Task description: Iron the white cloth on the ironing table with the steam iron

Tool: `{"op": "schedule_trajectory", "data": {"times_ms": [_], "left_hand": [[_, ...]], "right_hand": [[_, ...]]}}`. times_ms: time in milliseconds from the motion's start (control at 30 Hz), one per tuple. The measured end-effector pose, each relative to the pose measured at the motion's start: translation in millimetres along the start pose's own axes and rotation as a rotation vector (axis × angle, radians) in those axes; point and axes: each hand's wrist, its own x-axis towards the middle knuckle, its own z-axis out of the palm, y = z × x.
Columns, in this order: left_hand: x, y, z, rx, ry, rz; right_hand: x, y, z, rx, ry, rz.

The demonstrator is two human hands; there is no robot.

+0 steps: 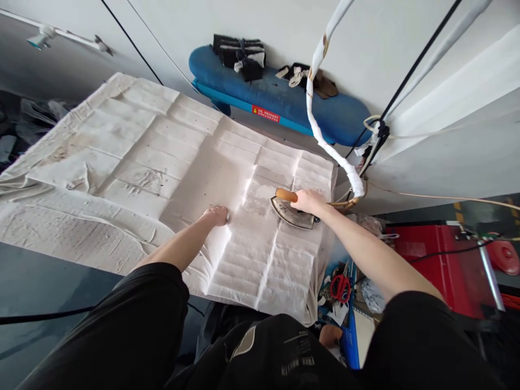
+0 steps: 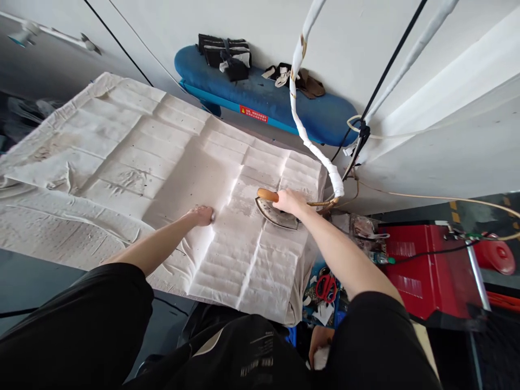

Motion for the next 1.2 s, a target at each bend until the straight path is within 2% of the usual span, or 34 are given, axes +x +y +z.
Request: {"op": "schedule_trajectory", "data": {"times_ms": [100, 267, 333, 500, 933, 1033, 1100, 1200], "left_hand": [[-0.1, 0.8, 0.1, -0.003, -0.009, -0.004], [0.8, 1.9, 1.7, -0.010, -0.007, -0.023], [0.0, 2.0, 1.3, -0.010, -0.007, -0.017], [-3.9, 2.3, -1.5, -0.006, -0.001, 0.005], [-5.8, 0.7, 1.1, -0.005, 0.023, 0.022], [-8.0, -0.2, 5.4, -0.039, 0.063, 0.033], [-8.8, -0.4, 7.9, -0.065, 0.083, 0.032], [-8.5, -0.5, 9.2, -0.098, 0.098, 0.042]], "right_hand": [[7.2, -9.8, 14.1, 0.019, 0.041, -0.014], [10.2, 1.1, 30.4, 0.060, 0.199, -0.011], [12.9, 2.7, 29.4, 0.075, 0.161, -0.034], [21.9, 0.5, 22.3, 0.118, -0.036, -0.051], [19.2, -1.4, 24.0, 0.077, -0.017, -0.018], [18.4, -3.4, 18.1, 0.046, -0.028, 0.010], [20.6, -10.4, 7.2, 0.025, -0.049, 0.025], [32.0, -38.6, -16.6, 0.005, -0.060, 0.024]]}}
